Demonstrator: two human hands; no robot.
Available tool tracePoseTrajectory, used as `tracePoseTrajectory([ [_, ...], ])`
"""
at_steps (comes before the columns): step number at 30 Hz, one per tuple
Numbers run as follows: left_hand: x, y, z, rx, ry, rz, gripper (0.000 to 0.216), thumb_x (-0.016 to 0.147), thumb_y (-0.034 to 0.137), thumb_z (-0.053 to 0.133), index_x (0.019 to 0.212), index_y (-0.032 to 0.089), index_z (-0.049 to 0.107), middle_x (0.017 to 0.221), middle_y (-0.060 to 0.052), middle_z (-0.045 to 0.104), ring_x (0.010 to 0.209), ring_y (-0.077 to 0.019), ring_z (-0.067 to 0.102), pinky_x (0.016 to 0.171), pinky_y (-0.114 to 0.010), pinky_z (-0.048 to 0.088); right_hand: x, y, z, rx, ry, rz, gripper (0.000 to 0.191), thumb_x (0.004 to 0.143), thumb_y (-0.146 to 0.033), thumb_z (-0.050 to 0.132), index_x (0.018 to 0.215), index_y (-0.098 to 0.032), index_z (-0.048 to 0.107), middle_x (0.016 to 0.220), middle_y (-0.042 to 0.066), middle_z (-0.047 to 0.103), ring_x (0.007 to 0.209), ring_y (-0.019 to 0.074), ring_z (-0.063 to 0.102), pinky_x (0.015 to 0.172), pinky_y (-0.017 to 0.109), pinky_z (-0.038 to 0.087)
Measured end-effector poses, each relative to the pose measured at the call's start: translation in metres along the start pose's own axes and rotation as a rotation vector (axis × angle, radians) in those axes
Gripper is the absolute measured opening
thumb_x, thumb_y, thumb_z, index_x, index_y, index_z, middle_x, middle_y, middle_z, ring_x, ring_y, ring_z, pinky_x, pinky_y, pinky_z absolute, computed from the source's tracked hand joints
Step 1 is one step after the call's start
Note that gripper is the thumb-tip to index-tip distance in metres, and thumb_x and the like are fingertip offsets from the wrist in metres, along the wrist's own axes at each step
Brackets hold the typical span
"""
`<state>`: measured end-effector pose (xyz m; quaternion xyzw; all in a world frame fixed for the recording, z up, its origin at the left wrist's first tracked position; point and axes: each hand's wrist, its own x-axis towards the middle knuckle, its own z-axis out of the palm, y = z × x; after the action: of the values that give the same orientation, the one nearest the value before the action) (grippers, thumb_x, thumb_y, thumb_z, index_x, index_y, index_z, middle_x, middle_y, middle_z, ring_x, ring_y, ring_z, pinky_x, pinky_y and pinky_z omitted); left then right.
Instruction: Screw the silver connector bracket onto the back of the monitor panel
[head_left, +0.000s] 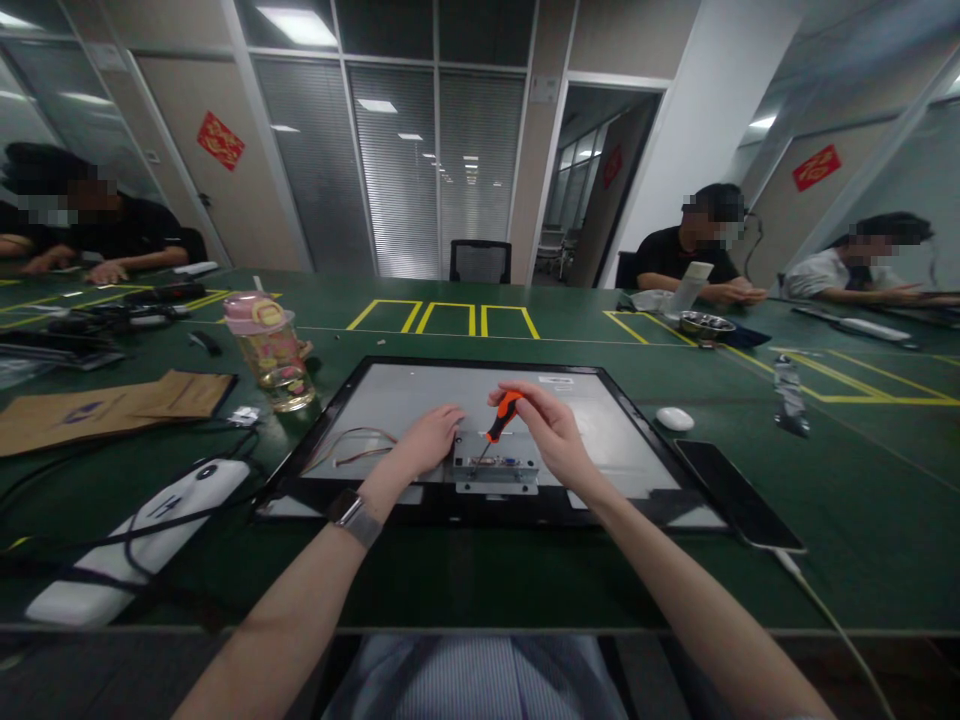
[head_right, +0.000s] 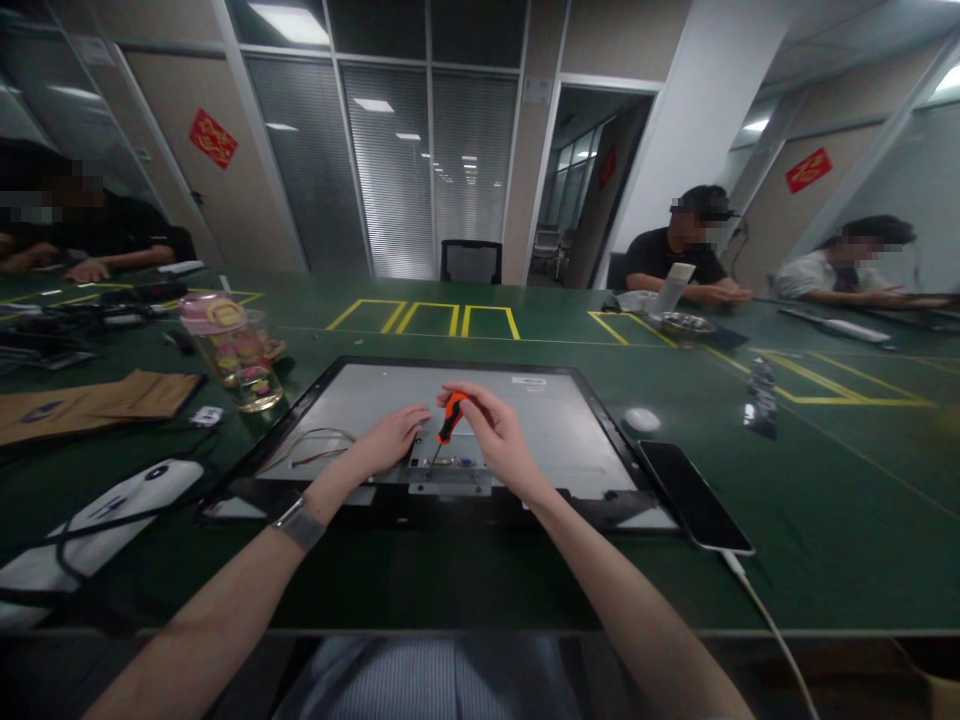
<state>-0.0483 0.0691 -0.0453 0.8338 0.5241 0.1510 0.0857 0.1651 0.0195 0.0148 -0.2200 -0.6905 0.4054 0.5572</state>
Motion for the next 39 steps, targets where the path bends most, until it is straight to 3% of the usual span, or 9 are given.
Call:
tracePoseTrajectory([
  [7, 0.002, -0.002, 0.004, 0.081, -0.004, 0.024, 0.042, 0.096, 0.014, 0.035, 0.133, 0.012, 0.055, 0.146, -0.017, 0.052, 0.135, -0.0236, 0.049, 0.115, -0.04, 0.036, 0.001, -0.001, -0.005, -0.034, -0.023, 0.007, 0.023, 0.093, -0.037, 0.061, 0.111, -0.028, 0.072, 0.119, 0.008, 0.063, 0.111, 0.0222, 0.061, 0.094, 0.039, 0.052],
  [11, 0.002, -0.003, 0.003, 0.06, -0.006, 0.016, 0.042, 0.096, 0.015, 0.035, 0.132, 0.013, 0.056, 0.146, -0.015, 0.052, 0.135, -0.0236, 0.049, 0.115, -0.039, 0.036, 0.0, 0.002, -0.008, 0.029, -0.057, 0.034, 0.027, 0.093, -0.035, 0.06, 0.117, -0.031, 0.07, 0.12, 0.007, 0.065, 0.112, 0.0228, 0.063, 0.099, 0.044, 0.051],
  [15, -0.001, -0.004, 0.001, -0.034, 0.03, 0.036, 0.041, 0.095, 0.015, 0.038, 0.131, 0.013, 0.058, 0.144, -0.015, 0.054, 0.133, -0.0229, 0.051, 0.115, -0.039, 0.037, -0.002, 0.002, -0.006, -0.032, -0.047, 0.025, 0.032, 0.094, -0.034, 0.059, 0.124, -0.029, 0.066, 0.111, 0.006, 0.071, 0.105, 0.022, 0.066, 0.098, 0.045, 0.052],
  [22, 0.0, -0.003, 0.002, -0.053, 0.026, 0.015, 0.041, 0.094, 0.013, 0.04, 0.13, 0.012, 0.058, 0.143, -0.015, 0.054, 0.133, -0.0239, 0.051, 0.116, -0.04, 0.036, -0.001, 0.002, 0.0, -0.144, 0.136, -0.113, 0.015, 0.079, -0.025, 0.077, 0.093, -0.027, 0.074, 0.085, 0.001, 0.061, 0.083, 0.017, 0.06, 0.079, 0.034, 0.052],
  [26, 0.001, -0.003, 0.003, -0.044, 0.025, 0.017, 0.041, 0.093, 0.013, 0.04, 0.13, 0.013, 0.058, 0.143, -0.014, 0.054, 0.133, -0.0232, 0.051, 0.116, -0.038, 0.037, -0.002, 0.004, -0.002, -0.07, 0.113, -0.044, 0.011, 0.087, -0.035, 0.068, 0.089, -0.026, 0.075, 0.088, 0.003, 0.063, 0.083, 0.0172, 0.062, 0.075, 0.033, 0.053],
  [30, -0.001, -0.002, 0.001, -0.041, 0.023, 0.005, 0.041, 0.094, 0.013, 0.039, 0.13, 0.013, 0.058, 0.144, -0.014, 0.053, 0.134, -0.0237, 0.05, 0.116, -0.04, 0.036, -0.001, 0.007, -0.006, 0.039, 0.036, 0.057, 0.024, 0.093, -0.04, 0.061, 0.111, -0.029, 0.072, 0.097, 0.004, 0.071, 0.091, 0.0186, 0.068, 0.085, 0.036, 0.054],
  [36, -0.001, -0.002, 0.001, -0.052, 0.028, 0.008, 0.04, 0.094, 0.015, 0.039, 0.129, 0.015, 0.058, 0.145, -0.013, 0.053, 0.135, -0.0232, 0.049, 0.116, -0.041, 0.036, 0.0, 0.0, -0.004, -0.065, 0.025, -0.025, 0.022, 0.097, -0.039, 0.054, 0.108, -0.029, 0.071, 0.099, 0.005, 0.073, 0.098, 0.02, 0.067, 0.092, 0.041, 0.053],
  [39, 0.0, -0.004, 0.004, -0.066, 0.035, 0.014, 0.04, 0.094, 0.015, 0.039, 0.129, 0.015, 0.058, 0.144, -0.014, 0.054, 0.134, -0.0232, 0.05, 0.115, -0.041, 0.036, 0.0, -0.004, -0.001, -0.098, 0.013, -0.036, 0.02, 0.092, -0.04, 0.061, 0.104, -0.029, 0.073, 0.105, 0.006, 0.068, 0.102, 0.0206, 0.064, 0.088, 0.038, 0.054],
])
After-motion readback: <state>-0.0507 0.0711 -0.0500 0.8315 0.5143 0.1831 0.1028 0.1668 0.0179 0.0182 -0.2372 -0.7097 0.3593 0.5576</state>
